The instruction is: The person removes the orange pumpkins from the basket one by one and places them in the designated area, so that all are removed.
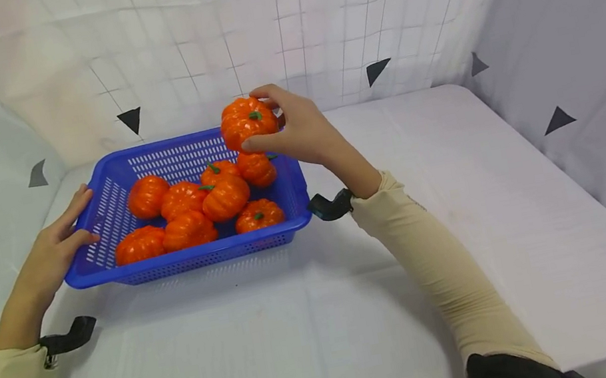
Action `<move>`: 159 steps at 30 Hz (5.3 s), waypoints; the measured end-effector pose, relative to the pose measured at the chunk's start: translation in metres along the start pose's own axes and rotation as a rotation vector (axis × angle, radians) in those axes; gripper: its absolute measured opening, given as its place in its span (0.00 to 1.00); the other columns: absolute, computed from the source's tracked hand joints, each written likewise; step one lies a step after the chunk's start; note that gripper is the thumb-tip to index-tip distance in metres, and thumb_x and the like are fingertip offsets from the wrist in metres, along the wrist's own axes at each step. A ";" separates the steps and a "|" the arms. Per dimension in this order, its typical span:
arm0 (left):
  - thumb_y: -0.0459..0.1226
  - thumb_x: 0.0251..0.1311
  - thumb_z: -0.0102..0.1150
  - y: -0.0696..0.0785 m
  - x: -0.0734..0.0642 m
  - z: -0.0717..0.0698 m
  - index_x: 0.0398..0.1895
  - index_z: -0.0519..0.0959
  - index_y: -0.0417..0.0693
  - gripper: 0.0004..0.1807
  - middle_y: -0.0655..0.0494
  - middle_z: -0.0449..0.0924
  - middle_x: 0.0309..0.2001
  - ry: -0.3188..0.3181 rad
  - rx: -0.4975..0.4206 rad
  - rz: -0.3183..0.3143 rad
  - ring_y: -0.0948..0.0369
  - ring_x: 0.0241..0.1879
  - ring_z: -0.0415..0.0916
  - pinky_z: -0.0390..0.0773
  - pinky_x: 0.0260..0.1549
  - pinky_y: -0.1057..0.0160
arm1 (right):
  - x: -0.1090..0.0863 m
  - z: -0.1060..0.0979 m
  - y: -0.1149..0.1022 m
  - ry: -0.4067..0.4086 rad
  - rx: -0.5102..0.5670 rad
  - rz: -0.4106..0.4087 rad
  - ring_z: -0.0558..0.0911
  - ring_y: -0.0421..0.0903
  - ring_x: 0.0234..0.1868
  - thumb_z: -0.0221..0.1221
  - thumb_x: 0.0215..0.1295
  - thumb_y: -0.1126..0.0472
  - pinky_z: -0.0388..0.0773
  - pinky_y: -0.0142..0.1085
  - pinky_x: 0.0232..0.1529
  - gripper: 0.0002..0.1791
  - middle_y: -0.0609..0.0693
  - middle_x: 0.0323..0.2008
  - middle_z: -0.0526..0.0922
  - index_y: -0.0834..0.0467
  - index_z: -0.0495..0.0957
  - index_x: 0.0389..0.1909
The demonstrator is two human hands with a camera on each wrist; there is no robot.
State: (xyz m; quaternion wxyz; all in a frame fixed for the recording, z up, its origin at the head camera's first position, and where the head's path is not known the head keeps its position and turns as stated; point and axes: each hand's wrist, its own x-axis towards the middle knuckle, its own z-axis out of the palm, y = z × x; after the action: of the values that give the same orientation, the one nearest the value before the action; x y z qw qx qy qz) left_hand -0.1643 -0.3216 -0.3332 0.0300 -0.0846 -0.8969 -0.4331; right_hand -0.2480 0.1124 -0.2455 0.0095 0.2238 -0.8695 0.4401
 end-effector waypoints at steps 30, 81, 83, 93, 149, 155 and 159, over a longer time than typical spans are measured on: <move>0.36 0.76 0.43 0.000 -0.002 -0.002 0.86 0.45 0.58 0.39 0.56 0.35 0.84 -0.033 0.027 0.012 0.45 0.81 0.32 0.36 0.72 0.29 | 0.001 -0.040 0.042 0.146 -0.085 0.201 0.77 0.54 0.58 0.70 0.64 0.46 0.80 0.48 0.58 0.43 0.56 0.70 0.72 0.51 0.65 0.78; 0.35 0.76 0.42 -0.001 -0.004 -0.002 0.86 0.43 0.58 0.39 0.54 0.35 0.85 -0.042 0.018 0.032 0.43 0.81 0.32 0.35 0.72 0.29 | 0.023 -0.023 0.143 0.018 -0.176 0.403 0.71 0.64 0.65 0.68 0.64 0.44 0.74 0.58 0.64 0.46 0.66 0.68 0.71 0.61 0.64 0.77; 0.35 0.76 0.42 -0.001 -0.004 -0.002 0.86 0.43 0.58 0.39 0.54 0.35 0.85 -0.042 0.020 0.030 0.43 0.81 0.32 0.35 0.72 0.29 | 0.023 -0.022 0.146 0.005 -0.186 0.399 0.71 0.64 0.64 0.68 0.65 0.44 0.74 0.58 0.64 0.46 0.66 0.68 0.71 0.62 0.64 0.77; 0.36 0.76 0.42 0.001 -0.005 -0.002 0.86 0.43 0.58 0.39 0.54 0.35 0.85 -0.040 0.028 0.027 0.42 0.81 0.32 0.36 0.71 0.28 | 0.025 -0.018 0.159 -0.023 -0.236 0.408 0.71 0.64 0.64 0.67 0.65 0.43 0.73 0.59 0.64 0.45 0.67 0.67 0.71 0.62 0.65 0.76; 0.35 0.75 0.42 0.002 -0.004 -0.001 0.86 0.43 0.58 0.39 0.55 0.34 0.85 -0.042 0.013 -0.004 0.45 0.81 0.30 0.35 0.73 0.31 | 0.004 -0.025 0.019 -0.085 -0.264 0.147 0.67 0.59 0.73 0.67 0.66 0.43 0.70 0.61 0.67 0.44 0.58 0.74 0.68 0.54 0.63 0.79; 0.36 0.75 0.42 0.002 -0.004 -0.002 0.86 0.43 0.60 0.39 0.56 0.34 0.85 -0.044 0.023 -0.001 0.44 0.81 0.31 0.36 0.72 0.29 | 0.013 -0.016 -0.006 -0.280 -0.262 0.015 0.70 0.56 0.71 0.68 0.66 0.43 0.70 0.57 0.68 0.43 0.54 0.73 0.71 0.54 0.66 0.78; 0.36 0.75 0.42 0.001 -0.005 -0.003 0.86 0.43 0.60 0.39 0.56 0.34 0.85 -0.045 0.027 -0.013 0.44 0.81 0.31 0.36 0.72 0.29 | 0.021 -0.005 -0.020 -0.354 -0.317 -0.066 0.73 0.53 0.69 0.66 0.67 0.42 0.71 0.52 0.67 0.40 0.53 0.70 0.74 0.55 0.69 0.75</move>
State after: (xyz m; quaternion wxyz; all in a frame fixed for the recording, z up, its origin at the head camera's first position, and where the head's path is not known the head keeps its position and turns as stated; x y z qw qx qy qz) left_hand -0.1593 -0.3240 -0.3308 0.0083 -0.0881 -0.9036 -0.4191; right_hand -0.2601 0.0981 -0.2222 -0.0935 0.3216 -0.9080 0.2517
